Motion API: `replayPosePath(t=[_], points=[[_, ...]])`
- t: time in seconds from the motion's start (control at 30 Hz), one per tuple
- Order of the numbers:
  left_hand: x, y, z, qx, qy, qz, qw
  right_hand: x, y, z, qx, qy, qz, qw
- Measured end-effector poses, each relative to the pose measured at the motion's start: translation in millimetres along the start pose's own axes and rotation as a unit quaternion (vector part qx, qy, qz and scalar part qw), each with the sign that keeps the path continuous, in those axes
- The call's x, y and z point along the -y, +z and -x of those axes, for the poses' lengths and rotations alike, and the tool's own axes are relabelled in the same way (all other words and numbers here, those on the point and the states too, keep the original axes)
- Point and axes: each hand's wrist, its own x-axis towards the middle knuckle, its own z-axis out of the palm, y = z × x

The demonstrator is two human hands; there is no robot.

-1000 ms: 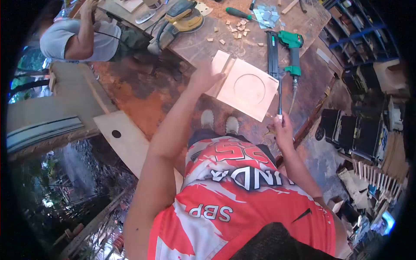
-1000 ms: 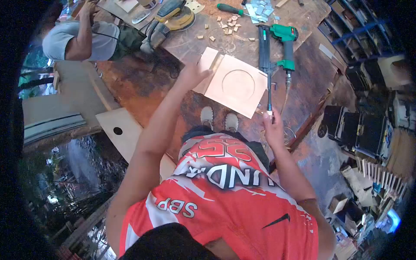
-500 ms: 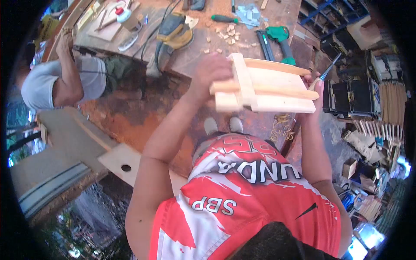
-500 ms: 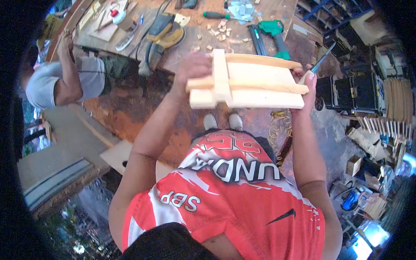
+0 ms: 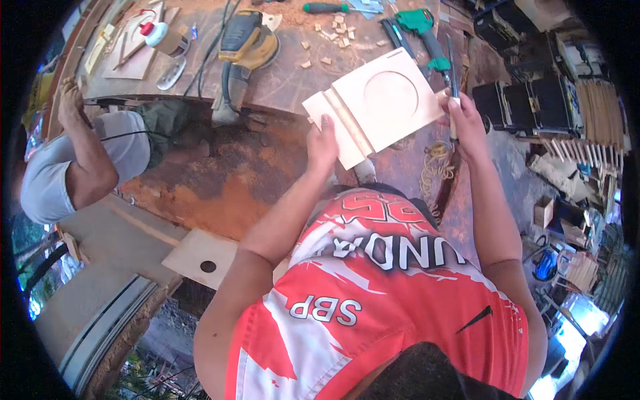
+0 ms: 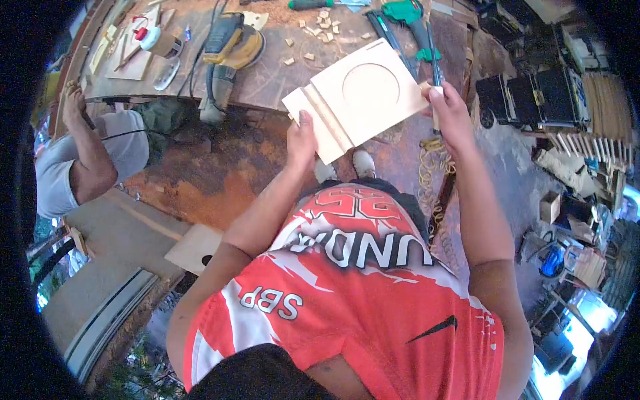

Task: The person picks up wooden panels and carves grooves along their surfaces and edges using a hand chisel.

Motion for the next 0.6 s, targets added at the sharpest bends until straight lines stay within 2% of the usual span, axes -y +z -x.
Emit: replayPosePath(t=[0.1,0.17,0.2,0.27,0.3,0.37,0.4,0.43,0.5,0.6], points=[[5,2,3,-0.006,-0.022,0.04,0.999,-4,1,1,0.019,-0.019,0.025,0.999],[8,0,3,-0.011,-0.025,0.044,0.999,-6,-4,7,0.033,-0.019,0.178,0.983],[11,0,1,-0.022,-0.01,0.014,1.0,-6,-6,14,0.032,-0.014,0.179,0.983],[19,-2,-7,-0.03,0.001,-0.018,0.999,-2,-11,32,0.101,-0.059,0.327,0.938],[25,-5,-14,-0.003,0.007,-0.022,1.0,0,-13,40,0.099,-0.053,0.327,0.938],[30,-4,-16,0.028,0.009,-0.028,0.999,9,-8,55,0.153,-0.074,0.437,0.883],[29,-3,-16,0.021,-0.006,-0.016,1.0,20,-3,62,0.173,-0.101,0.425,0.883],[24,0,-16,0.015,-0.021,-0.005,1.0,27,0,61,0.17,-0.097,0.424,0.885],[13,-5,-11,0.038,-0.043,0.006,0.998,34,1,63,0.227,-0.088,0.449,0.86],[-3,-12,4,0.034,-0.052,0.004,0.998,34,1,62,0.228,-0.079,0.492,0.837]])
